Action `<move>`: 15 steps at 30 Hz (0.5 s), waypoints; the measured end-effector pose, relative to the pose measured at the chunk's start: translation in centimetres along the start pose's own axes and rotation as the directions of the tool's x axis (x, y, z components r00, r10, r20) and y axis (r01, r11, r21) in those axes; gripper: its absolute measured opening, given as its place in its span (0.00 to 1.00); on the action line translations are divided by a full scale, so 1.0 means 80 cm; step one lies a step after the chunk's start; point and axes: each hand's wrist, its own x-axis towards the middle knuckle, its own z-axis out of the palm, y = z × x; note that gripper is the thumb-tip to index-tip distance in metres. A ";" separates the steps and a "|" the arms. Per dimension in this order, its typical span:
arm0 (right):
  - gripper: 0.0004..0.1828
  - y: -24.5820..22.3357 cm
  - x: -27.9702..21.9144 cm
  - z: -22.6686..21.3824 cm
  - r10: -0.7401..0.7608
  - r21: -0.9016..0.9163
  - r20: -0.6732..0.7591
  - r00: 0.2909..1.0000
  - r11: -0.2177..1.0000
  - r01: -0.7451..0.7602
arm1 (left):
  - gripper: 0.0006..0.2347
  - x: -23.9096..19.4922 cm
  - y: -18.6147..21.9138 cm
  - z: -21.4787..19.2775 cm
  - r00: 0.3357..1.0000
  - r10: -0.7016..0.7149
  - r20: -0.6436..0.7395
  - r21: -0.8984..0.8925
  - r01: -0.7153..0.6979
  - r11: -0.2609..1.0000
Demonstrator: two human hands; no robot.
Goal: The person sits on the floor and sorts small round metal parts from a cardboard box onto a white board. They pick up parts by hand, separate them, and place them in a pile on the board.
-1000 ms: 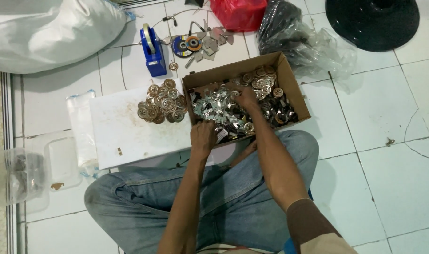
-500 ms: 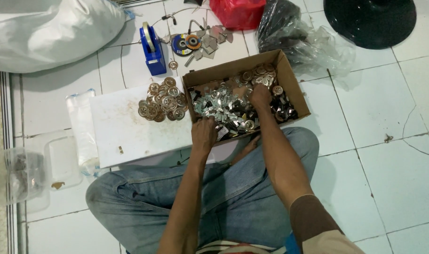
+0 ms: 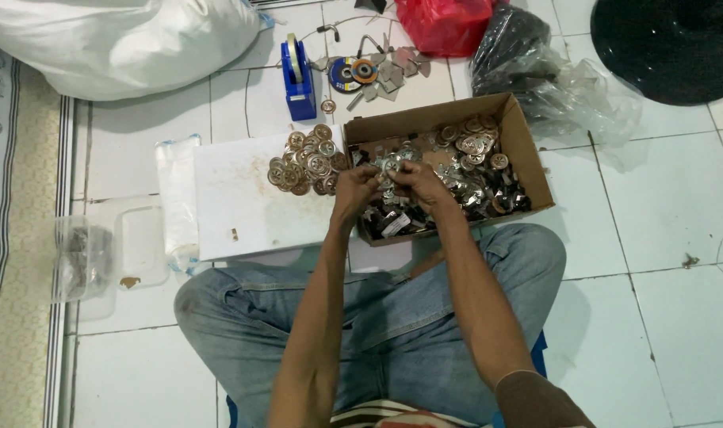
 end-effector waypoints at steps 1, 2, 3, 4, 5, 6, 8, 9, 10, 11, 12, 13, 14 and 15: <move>0.13 0.008 0.008 -0.007 -0.001 -0.001 0.000 1.000 1.000 0.001 | 0.13 -0.001 0.004 0.003 1.000 0.001 0.000 -0.001 -0.001 1.000; 0.12 0.016 0.016 -0.014 -0.001 0.043 -0.011 1.000 0.999 0.001 | 0.14 -0.002 0.008 0.007 0.996 -0.048 -0.075 -0.095 0.040 0.995; 0.11 0.023 0.025 -0.023 -0.001 0.084 -0.024 1.000 0.996 0.003 | 0.16 -0.003 0.012 0.013 0.985 -0.102 -0.142 -0.193 0.073 0.978; 0.11 0.017 0.020 -0.024 -0.003 0.081 -0.025 1.000 0.997 0.005 | 0.16 0.001 0.012 0.017 0.985 -0.100 -0.141 -0.197 0.071 0.978; 0.11 0.014 0.013 -0.023 -0.006 0.064 -0.026 1.000 0.998 0.007 | 0.16 0.001 0.010 0.020 0.980 -0.089 -0.178 -0.200 0.052 0.978; 0.10 0.011 0.007 -0.024 -0.008 0.048 -0.028 1.000 0.999 0.009 | 0.16 0.002 0.009 0.023 0.974 -0.077 -0.214 -0.203 0.033 0.979; 0.10 0.016 0.012 -0.027 -0.026 0.000 -0.034 0.999 1.000 0.026 | 0.17 -0.010 0.026 0.019 0.976 -0.108 -0.188 -0.232 0.063 0.971; 0.10 0.019 0.016 -0.027 -0.051 -0.050 -0.033 0.998 0.998 0.049 | 0.18 -0.016 0.035 0.016 0.978 -0.132 -0.164 -0.263 0.086 0.961; 0.10 0.022 0.019 -0.025 -0.049 -0.046 -0.032 0.998 0.998 0.047 | 0.18 -0.011 0.030 0.012 0.977 -0.133 -0.165 -0.259 0.087 0.962; 0.11 0.027 0.020 -0.024 -0.032 0.002 -0.039 0.999 0.999 0.032 | 0.19 -0.008 0.023 0.008 0.979 -0.139 -0.152 -0.291 0.090 0.952; 0.11 0.033 0.021 -0.022 -0.014 0.051 -0.044 0.999 0.999 0.017 | 0.20 -0.005 0.015 0.003 0.980 -0.145 -0.138 -0.323 0.094 0.942; 0.11 0.037 0.024 -0.023 -0.007 0.048 -0.040 0.999 0.999 0.009 | 0.20 -0.003 0.008 0.002 0.978 -0.151 -0.144 -0.326 0.097 0.940; 0.12 0.041 0.026 -0.023 -0.010 0.051 -0.043 0.999 0.999 0.012 | 0.20 -0.001 0.002 0.001 0.978 -0.143 -0.151 -0.338 0.085 0.937; 0.13 0.043 0.030 -0.023 -0.017 0.056 -0.048 0.999 0.998 0.020 | 0.20 0.004 -0.003 0.000 0.979 -0.132 -0.155 -0.348 0.071 0.935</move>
